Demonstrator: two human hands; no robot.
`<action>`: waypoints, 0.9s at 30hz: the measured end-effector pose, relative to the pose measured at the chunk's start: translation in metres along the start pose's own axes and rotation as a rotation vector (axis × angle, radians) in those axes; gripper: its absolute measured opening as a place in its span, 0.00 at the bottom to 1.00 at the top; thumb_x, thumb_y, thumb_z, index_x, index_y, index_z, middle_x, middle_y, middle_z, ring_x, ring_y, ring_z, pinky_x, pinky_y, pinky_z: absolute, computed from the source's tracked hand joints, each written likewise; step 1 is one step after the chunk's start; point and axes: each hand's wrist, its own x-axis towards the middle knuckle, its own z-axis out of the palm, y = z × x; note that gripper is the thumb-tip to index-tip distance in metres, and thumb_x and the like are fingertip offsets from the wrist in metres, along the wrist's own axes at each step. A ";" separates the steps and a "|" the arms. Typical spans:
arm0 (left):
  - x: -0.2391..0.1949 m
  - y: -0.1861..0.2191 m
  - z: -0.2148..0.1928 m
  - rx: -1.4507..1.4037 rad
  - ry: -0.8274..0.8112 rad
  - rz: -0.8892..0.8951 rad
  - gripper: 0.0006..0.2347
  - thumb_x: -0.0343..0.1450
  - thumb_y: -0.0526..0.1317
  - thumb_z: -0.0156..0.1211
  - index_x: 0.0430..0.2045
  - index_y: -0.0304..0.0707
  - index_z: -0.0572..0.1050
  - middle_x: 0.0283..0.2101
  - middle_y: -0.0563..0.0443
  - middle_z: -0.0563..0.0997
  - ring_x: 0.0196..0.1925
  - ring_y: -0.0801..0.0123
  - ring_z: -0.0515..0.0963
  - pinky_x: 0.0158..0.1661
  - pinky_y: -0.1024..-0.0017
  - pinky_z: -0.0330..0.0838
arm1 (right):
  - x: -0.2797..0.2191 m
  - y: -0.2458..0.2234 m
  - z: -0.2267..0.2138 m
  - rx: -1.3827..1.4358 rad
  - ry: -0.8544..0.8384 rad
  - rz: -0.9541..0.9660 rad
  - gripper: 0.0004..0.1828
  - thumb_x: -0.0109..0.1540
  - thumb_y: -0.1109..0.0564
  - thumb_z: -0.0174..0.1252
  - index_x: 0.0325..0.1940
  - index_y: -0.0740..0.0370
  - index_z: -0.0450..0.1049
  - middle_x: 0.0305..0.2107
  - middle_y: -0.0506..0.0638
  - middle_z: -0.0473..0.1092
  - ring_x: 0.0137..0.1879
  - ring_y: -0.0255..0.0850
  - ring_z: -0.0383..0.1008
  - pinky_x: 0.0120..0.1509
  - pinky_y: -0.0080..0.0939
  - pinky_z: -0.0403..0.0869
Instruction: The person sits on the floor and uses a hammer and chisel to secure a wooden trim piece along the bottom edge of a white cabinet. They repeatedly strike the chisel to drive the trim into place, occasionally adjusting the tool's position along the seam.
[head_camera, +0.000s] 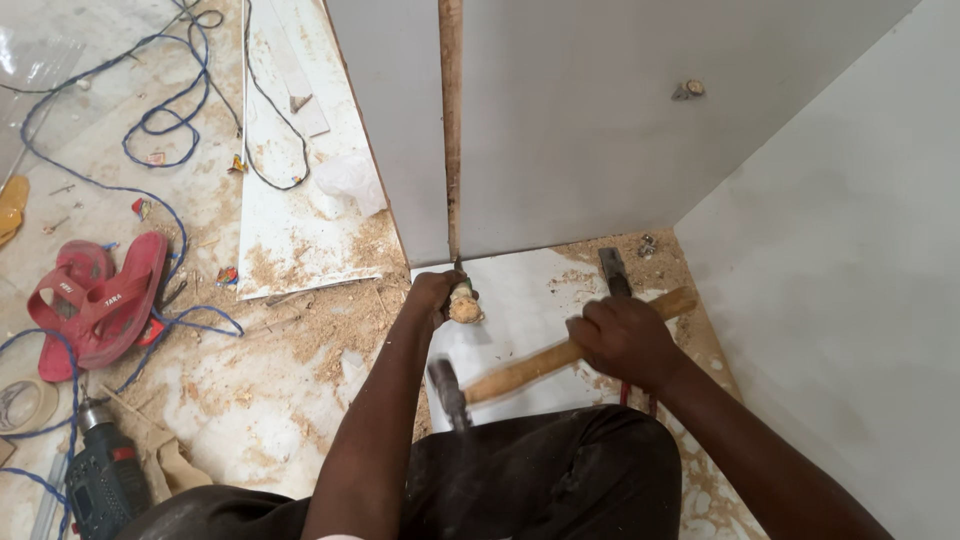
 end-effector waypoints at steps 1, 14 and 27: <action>0.002 0.003 0.001 -0.004 -0.007 0.008 0.12 0.74 0.34 0.55 0.44 0.16 0.71 0.33 0.32 0.81 0.29 0.53 0.86 0.30 0.60 0.85 | 0.002 0.004 0.003 0.020 -0.036 0.029 0.09 0.56 0.56 0.66 0.28 0.57 0.71 0.20 0.47 0.67 0.26 0.41 0.72 0.27 0.46 0.72; -0.002 -0.007 0.008 0.013 0.011 0.038 0.11 0.73 0.32 0.57 0.41 0.14 0.73 0.32 0.32 0.82 0.29 0.53 0.85 0.28 0.63 0.84 | 0.004 0.014 0.004 0.010 -0.165 0.210 0.09 0.52 0.57 0.65 0.32 0.58 0.73 0.23 0.49 0.68 0.28 0.46 0.73 0.29 0.49 0.73; -0.006 -0.012 0.003 0.752 0.207 0.153 0.15 0.73 0.45 0.63 0.28 0.27 0.82 0.27 0.36 0.82 0.24 0.52 0.79 0.22 0.62 0.72 | -0.017 -0.007 -0.014 -0.111 -0.213 0.357 0.13 0.51 0.57 0.66 0.36 0.58 0.72 0.26 0.49 0.71 0.30 0.46 0.76 0.30 0.48 0.73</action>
